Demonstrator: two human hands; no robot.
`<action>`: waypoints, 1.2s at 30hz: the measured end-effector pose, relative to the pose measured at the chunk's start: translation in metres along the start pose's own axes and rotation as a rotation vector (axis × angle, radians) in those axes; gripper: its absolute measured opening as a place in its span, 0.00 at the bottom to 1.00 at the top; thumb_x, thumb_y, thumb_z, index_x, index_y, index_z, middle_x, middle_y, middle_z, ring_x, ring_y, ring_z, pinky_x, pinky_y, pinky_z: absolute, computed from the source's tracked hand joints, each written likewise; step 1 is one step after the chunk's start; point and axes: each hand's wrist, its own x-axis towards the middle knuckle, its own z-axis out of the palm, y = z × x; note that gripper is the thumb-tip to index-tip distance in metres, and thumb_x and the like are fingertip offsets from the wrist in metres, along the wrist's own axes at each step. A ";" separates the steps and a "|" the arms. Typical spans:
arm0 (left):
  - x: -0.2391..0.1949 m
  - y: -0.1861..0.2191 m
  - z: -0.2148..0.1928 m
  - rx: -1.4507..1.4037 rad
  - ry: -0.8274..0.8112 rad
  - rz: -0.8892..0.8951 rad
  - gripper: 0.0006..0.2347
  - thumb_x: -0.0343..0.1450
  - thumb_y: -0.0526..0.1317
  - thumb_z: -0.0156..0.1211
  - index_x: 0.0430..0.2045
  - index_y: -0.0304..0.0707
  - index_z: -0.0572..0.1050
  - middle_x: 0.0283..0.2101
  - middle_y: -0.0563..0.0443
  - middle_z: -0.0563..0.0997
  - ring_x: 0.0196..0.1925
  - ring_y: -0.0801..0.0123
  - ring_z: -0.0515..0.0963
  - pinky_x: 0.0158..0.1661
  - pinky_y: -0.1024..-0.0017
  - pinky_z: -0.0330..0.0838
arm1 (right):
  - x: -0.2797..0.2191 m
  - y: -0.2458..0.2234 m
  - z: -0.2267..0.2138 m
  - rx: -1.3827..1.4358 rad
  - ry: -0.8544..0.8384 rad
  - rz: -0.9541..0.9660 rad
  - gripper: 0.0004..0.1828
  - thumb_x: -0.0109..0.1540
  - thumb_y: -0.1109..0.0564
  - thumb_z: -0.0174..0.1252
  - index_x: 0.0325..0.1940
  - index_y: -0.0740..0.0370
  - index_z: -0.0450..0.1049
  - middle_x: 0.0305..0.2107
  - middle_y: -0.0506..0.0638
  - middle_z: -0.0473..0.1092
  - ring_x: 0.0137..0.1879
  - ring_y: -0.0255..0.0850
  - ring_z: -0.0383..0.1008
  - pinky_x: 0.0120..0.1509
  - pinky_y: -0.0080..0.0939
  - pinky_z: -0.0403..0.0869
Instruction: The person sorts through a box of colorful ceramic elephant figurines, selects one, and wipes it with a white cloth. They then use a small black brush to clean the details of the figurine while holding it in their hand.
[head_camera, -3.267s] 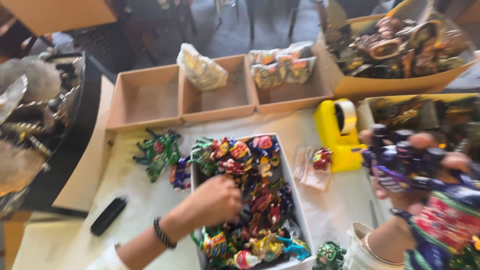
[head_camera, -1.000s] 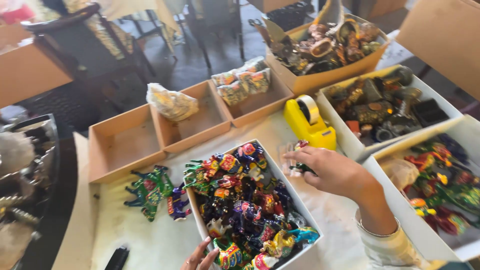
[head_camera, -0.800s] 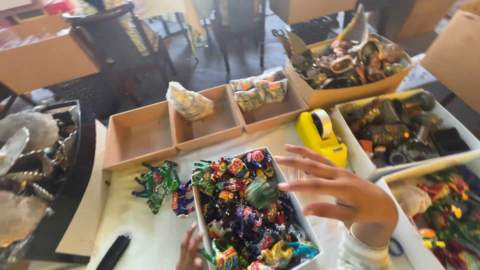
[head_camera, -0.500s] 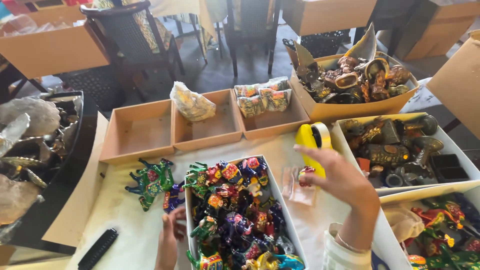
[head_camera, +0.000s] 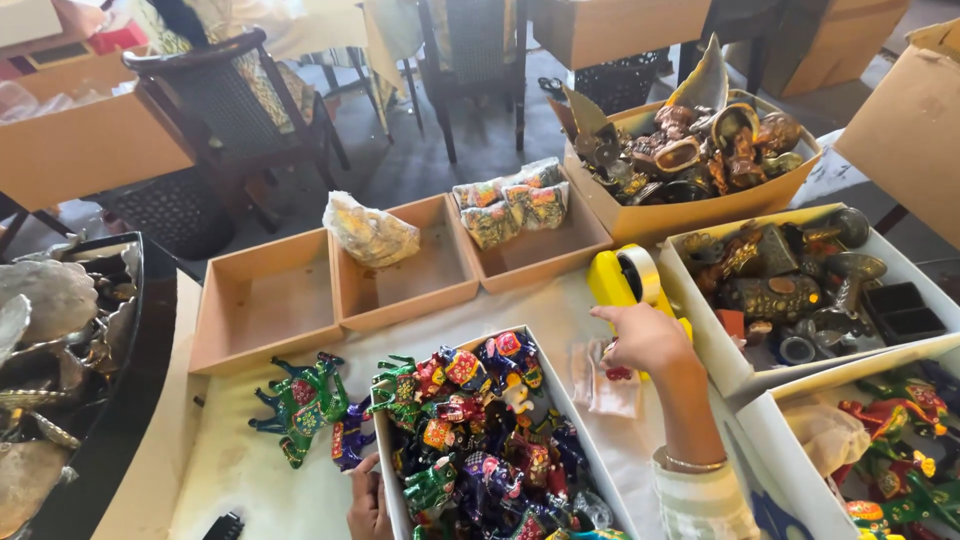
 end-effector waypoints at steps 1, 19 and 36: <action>-0.002 0.000 0.000 -0.022 -0.008 0.010 0.14 0.76 0.36 0.45 0.56 0.38 0.70 0.21 0.55 0.78 0.20 0.80 0.76 0.24 0.80 0.68 | 0.000 -0.004 -0.001 -0.027 -0.028 0.014 0.47 0.45 0.51 0.75 0.68 0.32 0.69 0.45 0.50 0.79 0.52 0.47 0.80 0.58 0.47 0.77; -0.008 0.042 -0.003 0.005 -0.069 -0.092 0.14 0.76 0.33 0.47 0.57 0.41 0.70 0.20 0.54 0.75 0.21 0.79 0.75 0.25 0.77 0.69 | 0.043 0.007 0.037 -0.027 -0.123 0.283 0.36 0.47 0.55 0.74 0.60 0.41 0.76 0.42 0.50 0.85 0.48 0.43 0.89 0.57 0.42 0.80; -0.007 0.004 -0.006 -0.037 -0.094 0.000 0.17 0.74 0.32 0.48 0.59 0.39 0.65 0.23 0.54 0.76 0.24 0.78 0.76 0.28 0.79 0.70 | 0.054 0.004 0.050 -0.094 -0.019 0.171 0.30 0.51 0.59 0.70 0.55 0.35 0.81 0.49 0.48 0.79 0.57 0.47 0.78 0.60 0.47 0.76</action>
